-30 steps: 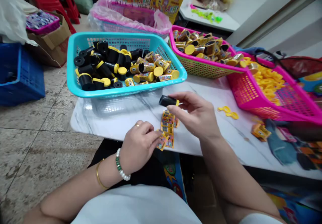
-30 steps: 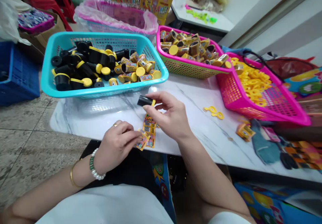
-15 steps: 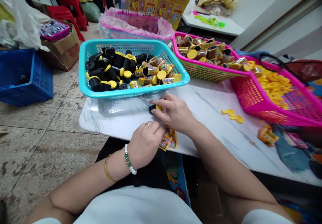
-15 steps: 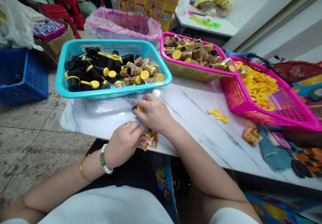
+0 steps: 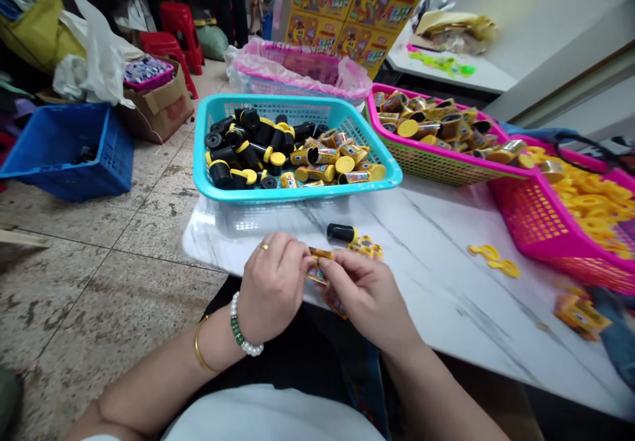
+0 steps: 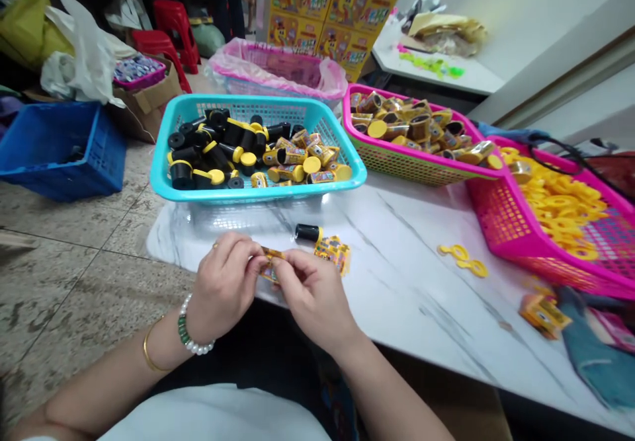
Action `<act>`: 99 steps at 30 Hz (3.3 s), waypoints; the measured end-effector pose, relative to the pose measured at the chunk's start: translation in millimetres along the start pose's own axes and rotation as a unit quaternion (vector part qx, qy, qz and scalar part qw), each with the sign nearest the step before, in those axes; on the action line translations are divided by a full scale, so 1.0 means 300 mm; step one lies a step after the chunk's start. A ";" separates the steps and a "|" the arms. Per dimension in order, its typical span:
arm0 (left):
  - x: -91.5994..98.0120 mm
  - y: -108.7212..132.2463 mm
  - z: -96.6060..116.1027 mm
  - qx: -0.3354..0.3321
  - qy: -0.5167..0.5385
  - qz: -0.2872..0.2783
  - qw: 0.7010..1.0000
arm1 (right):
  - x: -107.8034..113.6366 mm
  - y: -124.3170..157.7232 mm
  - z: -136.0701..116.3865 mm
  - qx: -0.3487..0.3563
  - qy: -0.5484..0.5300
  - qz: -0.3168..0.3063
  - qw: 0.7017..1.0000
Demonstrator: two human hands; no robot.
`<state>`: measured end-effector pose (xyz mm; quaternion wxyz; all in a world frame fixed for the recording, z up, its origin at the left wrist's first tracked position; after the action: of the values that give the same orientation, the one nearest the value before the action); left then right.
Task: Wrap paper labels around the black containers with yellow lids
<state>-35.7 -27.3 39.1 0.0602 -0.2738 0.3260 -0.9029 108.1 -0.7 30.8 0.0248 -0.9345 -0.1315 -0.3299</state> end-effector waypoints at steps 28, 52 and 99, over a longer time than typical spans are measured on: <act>0.078 0.087 -0.115 0.375 0.398 0.096 0.832 | -0.074 0.022 -0.081 0.181 0.135 0.034 0.974; -0.024 0.005 -0.176 0.524 0.627 0.085 0.571 | 0.096 -0.120 -0.034 0.127 -0.086 -0.037 0.987; -0.104 -0.186 -0.093 0.407 0.619 -0.097 0.665 | 0.270 -0.178 -0.200 0.382 0.228 0.022 0.896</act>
<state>-20.2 40.7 41.8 -0.1382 0.3691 -0.1397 -0.9084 118.1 61.3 126.0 0.4159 -0.7552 -0.2179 -0.4574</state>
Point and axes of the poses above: each hand's wrist, its own y-axis away from the middle knuckle, its own x-axis out of the back of the hand, z = x × y, the point moved 5 cm from there along -y, towards the middle knuckle, and after that the axes turned 15 degrees about y, right-handed, at the moved point
